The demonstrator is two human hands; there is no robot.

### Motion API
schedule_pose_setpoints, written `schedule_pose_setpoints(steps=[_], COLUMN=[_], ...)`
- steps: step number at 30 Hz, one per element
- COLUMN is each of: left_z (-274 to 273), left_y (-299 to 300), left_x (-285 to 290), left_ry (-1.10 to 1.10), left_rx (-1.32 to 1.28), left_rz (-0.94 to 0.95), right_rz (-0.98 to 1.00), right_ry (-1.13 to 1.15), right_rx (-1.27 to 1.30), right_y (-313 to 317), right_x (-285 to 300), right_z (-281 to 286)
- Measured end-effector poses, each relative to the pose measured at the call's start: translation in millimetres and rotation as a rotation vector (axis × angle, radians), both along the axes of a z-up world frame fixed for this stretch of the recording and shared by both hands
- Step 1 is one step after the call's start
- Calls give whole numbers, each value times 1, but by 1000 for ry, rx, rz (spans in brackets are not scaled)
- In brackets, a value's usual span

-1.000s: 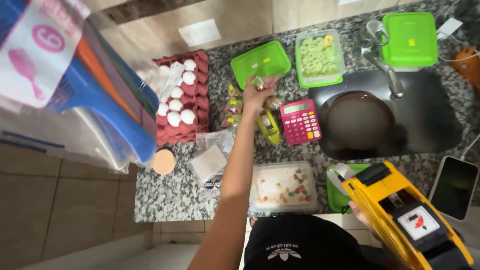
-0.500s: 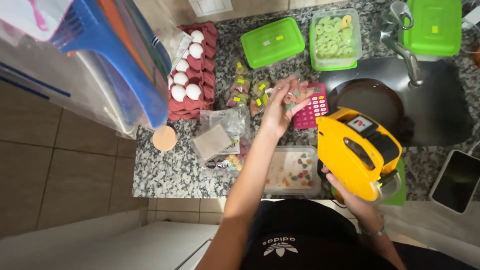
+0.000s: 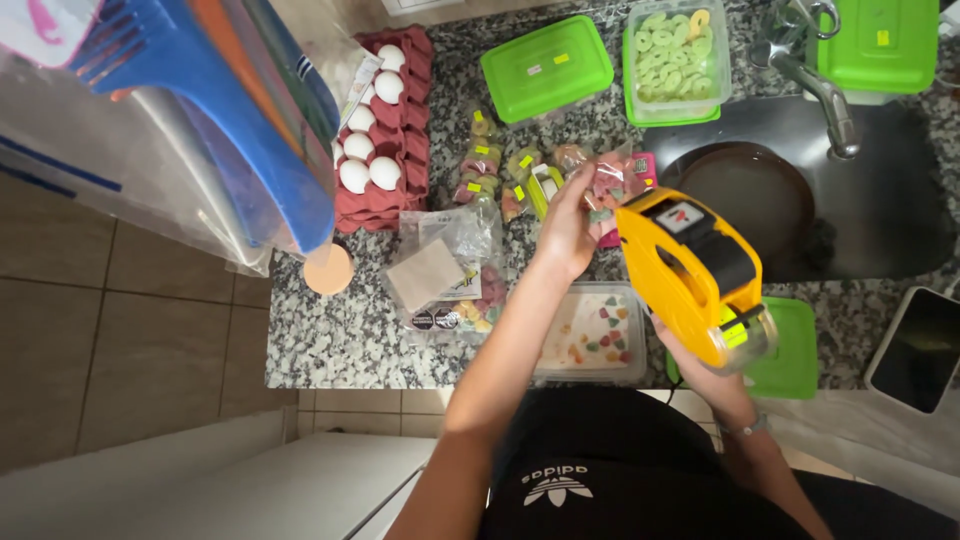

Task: The person sorts colored candies from a container into small plastic bags, uses a calculator, and seals the bags using a yellow tape dispenser.

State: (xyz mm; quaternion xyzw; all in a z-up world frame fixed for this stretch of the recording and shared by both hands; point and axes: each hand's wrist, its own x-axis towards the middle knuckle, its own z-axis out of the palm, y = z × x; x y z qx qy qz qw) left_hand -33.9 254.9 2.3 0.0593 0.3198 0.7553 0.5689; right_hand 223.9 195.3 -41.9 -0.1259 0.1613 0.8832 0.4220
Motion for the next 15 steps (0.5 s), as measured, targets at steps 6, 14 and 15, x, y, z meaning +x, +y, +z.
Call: schedule_pose_setpoints(steps=[6,14,15], left_z=[18,95,83], left_y=[-9,-27,-21], left_x=[14,9,-3], left_ry=[-21,-22,-22], left_rx=[-38,-60,-61], left_rz=[11,72,72], right_rz=[307,404,404], right_ry=[-1026,-1521,-1520], right_rx=[665,1234,1233], right_y=[18,9,7], right_x=[-20,-10,-11], right_z=[39,52,70])
